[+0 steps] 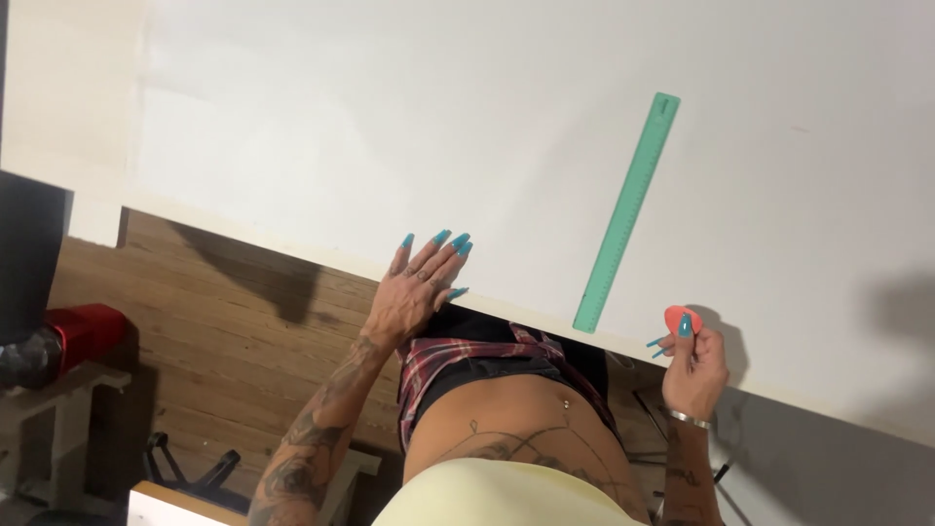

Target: Cutting a strip of material and marking it with a ruler and chalk on a cutting table

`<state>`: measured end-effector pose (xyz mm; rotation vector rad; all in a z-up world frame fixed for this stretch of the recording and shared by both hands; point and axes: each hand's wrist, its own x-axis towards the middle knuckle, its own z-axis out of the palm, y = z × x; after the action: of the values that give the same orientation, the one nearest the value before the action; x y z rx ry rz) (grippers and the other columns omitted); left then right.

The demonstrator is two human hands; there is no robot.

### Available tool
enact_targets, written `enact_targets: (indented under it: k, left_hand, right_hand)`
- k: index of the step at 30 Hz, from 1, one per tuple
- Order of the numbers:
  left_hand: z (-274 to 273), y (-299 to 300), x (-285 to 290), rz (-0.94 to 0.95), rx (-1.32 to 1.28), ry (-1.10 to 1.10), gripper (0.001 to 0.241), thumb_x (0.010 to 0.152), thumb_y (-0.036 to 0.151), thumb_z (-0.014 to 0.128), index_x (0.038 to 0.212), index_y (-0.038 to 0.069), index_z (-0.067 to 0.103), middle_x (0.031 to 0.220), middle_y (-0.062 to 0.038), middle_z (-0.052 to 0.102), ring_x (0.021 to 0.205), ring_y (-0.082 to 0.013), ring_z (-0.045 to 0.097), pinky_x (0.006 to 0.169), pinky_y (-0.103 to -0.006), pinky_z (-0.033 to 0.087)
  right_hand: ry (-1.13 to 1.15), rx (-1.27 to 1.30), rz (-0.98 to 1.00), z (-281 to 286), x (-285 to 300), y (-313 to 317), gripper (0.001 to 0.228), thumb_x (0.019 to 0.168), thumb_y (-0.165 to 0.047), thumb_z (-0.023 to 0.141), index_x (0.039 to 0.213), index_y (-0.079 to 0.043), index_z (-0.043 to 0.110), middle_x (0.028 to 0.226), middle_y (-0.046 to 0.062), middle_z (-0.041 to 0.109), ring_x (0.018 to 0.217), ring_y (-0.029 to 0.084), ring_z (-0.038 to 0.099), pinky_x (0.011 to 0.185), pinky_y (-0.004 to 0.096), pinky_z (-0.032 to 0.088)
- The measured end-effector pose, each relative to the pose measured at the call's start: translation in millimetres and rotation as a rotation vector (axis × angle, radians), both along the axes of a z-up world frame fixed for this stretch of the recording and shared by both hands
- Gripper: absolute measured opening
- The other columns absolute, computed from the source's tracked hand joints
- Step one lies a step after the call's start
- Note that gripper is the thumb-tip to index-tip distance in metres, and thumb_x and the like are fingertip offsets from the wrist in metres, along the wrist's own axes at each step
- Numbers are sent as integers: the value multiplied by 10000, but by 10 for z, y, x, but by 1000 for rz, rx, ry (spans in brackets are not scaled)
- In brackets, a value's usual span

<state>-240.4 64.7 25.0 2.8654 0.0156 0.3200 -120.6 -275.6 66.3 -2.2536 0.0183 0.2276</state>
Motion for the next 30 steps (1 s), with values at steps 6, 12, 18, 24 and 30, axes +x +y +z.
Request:
enact_targets:
  k: [6,12,18,24,30]
  left_hand:
    - [213,53,99,199,-69,69,565,840,487,442,1281,135,433,1344,-37,399,1277,-215,289,1065,-448,159]
    - [336,202,87,120,-64,241,555,853,542,354,1250,169,462,1312,-27,430,1242,-204,339,1055,-454,187]
    - [250,249,-65,80,-191,257,633,866,526,292,1276,51,375,1333,-111,374,1272,-254,302,1044,-474,180]
    - [-81,136,-34,5,-110,-82,314,836,327,522,1081,146,597,1104,-46,598,1042,-211,552,959,-423,362]
    - [31,-230,827,-107,-186,118,672,741,466,589,1306,159,396,1347,-40,398,1225,-227,385,1018,-487,254]
  right_hand:
    - [-21,-58,48,99,31,88,167,1025,-137,456,976,18,496,699,121,604,663,217,574,697,324,434]
    - [2,-84,56,109,-1,83,139,1026,-133,453,1014,-1,493,707,96,601,678,192,571,714,310,434]
    - [59,-134,33,135,44,134,196,994,-207,467,956,-22,518,723,49,611,642,141,557,611,263,442]
    - [-117,-5,30,-70,19,-17,104,937,-32,494,995,55,491,732,184,601,723,275,587,741,389,441]
    - [-81,-34,-33,67,11,55,94,916,-99,498,927,-7,516,669,130,615,641,266,591,696,383,460]
